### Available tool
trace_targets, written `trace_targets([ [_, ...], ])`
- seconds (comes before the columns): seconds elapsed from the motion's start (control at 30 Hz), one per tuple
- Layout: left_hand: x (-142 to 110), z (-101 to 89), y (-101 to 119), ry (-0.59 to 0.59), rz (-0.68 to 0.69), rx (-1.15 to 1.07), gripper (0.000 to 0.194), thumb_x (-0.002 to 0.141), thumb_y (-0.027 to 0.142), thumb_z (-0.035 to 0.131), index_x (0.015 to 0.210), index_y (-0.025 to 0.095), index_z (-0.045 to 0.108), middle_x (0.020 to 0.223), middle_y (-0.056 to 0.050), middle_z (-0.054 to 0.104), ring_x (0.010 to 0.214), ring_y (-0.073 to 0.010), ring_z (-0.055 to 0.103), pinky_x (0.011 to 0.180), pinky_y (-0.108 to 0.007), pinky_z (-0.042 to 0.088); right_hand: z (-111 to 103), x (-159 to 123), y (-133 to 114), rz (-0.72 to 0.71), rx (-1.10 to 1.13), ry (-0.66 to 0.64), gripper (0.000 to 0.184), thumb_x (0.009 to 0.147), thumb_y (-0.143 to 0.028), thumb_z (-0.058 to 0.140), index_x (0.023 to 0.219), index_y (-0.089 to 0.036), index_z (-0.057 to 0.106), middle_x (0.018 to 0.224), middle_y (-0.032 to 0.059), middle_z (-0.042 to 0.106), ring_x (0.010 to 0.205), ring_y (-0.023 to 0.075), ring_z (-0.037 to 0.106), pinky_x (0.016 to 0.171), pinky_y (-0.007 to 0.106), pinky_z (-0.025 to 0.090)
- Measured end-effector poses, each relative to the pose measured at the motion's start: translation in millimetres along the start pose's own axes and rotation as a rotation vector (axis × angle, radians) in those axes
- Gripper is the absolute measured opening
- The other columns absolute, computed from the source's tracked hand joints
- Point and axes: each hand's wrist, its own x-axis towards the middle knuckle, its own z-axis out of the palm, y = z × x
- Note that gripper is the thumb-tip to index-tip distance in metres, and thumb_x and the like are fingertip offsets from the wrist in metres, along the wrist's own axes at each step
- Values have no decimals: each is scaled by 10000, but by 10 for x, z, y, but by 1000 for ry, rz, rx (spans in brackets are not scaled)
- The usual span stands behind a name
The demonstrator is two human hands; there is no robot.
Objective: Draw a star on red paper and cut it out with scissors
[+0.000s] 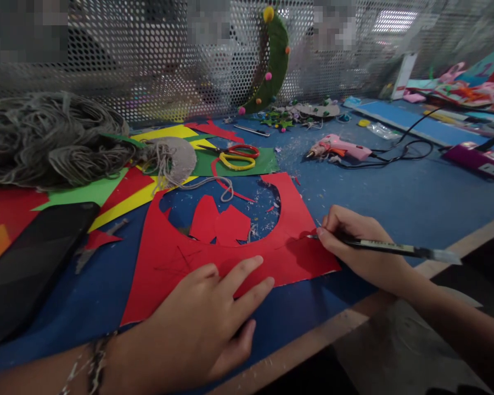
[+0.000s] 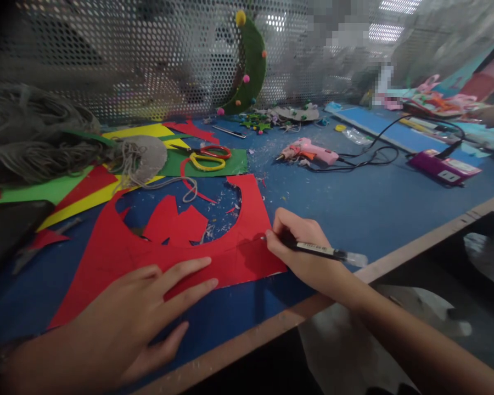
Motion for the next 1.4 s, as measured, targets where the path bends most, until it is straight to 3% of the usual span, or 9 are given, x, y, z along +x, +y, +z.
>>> trace_targets([
  [0.3,-9,20,0,-3,-1,2,432,788,223,371,1215,202,434,1215,-123,486,704,-179,578,611,-341,474,14,15,21,21,10,37,197,709,-196,421,546,-203,311,525,-25,438,466,87,380,437,220,314],
  [0.53,-5,-19,-4,-38,-6,-5,427,787,246,403,1210,204,449,1215,-117,494,750,-182,578,623,-324,476,-46,-37,-90,54,141,228,187,710,-243,507,567,-203,393,447,-49,418,384,66,370,360,192,295],
  [0.6,-2,-23,-4,-36,-9,-7,422,795,252,399,1211,204,449,1208,-119,502,745,-185,580,618,-329,478,-53,-84,-147,8,159,167,137,700,-244,544,607,-196,456,477,-40,481,398,68,418,376,187,334],
  [0.67,0,-19,-4,-22,-3,-8,420,802,258,392,1214,197,445,1207,-128,502,743,-190,580,610,-334,479,-47,-128,-190,-48,210,7,107,711,-259,558,648,-191,504,548,-20,542,445,75,470,413,188,380],
  [0.77,3,-9,-5,-7,-2,-11,421,805,255,384,1217,188,440,1211,-136,498,738,-193,581,607,-342,481,-20,-156,-227,-57,269,-139,188,734,-277,538,582,-190,468,518,-20,532,445,76,469,409,184,379],
  [0.93,10,-16,-3,-14,-4,-14,417,802,252,382,1208,194,453,1213,-131,501,710,-184,587,597,-335,485,17,-138,-250,21,280,-117,188,759,-258,472,585,-191,449,436,-46,489,348,55,411,346,171,324],
  [1.13,16,-29,-8,-16,2,15,425,790,236,371,1201,190,471,1180,-134,524,695,-190,598,593,-339,482,24,-157,-235,-42,129,-136,218,765,-262,464,561,-187,454,496,-24,508,439,71,436,414,182,345],
  [1.4,15,-19,4,-15,3,21,433,802,230,341,1222,197,440,1154,-127,525,623,-159,572,577,-325,461,47,-137,-262,1,102,-102,228,735,-235,432,512,-188,414,456,-31,464,410,69,398,397,185,316],
])
